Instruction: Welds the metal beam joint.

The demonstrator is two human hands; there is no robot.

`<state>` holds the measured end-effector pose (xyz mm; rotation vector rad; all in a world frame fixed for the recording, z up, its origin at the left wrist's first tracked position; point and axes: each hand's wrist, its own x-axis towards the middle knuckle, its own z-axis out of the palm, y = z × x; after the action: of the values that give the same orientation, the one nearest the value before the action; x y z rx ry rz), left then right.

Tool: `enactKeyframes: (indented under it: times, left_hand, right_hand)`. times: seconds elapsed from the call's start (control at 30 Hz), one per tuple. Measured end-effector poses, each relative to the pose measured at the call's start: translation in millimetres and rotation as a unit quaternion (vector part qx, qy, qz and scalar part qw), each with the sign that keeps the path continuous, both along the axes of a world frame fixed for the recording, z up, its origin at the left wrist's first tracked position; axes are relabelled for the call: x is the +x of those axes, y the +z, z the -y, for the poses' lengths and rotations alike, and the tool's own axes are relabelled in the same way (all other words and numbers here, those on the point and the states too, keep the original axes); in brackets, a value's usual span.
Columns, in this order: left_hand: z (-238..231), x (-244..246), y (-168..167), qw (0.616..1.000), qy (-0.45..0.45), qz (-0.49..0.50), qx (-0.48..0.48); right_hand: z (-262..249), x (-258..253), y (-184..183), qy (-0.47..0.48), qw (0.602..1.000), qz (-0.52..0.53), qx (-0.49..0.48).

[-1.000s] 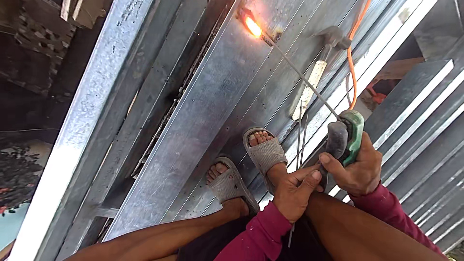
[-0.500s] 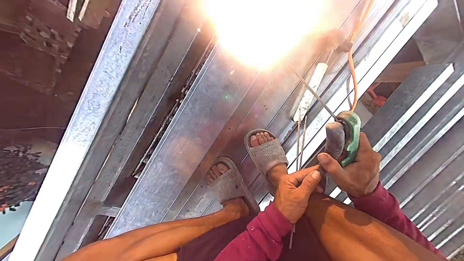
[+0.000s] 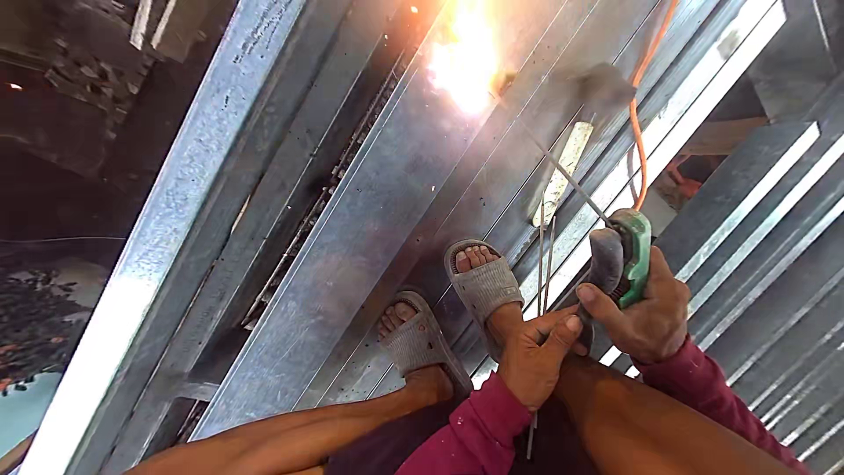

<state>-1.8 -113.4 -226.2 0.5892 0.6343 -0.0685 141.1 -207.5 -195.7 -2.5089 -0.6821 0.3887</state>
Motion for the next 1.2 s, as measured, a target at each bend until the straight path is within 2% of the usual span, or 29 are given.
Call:
enactKeyframes:
  times: [1.2]
  left_hand:
    - [1.6,-0.3,-1.1,1.000,0.006,-0.001,0.001]
  right_hand:
    - [-1.1,-0.3,-0.6,0.001,1.000,0.011,-0.004]
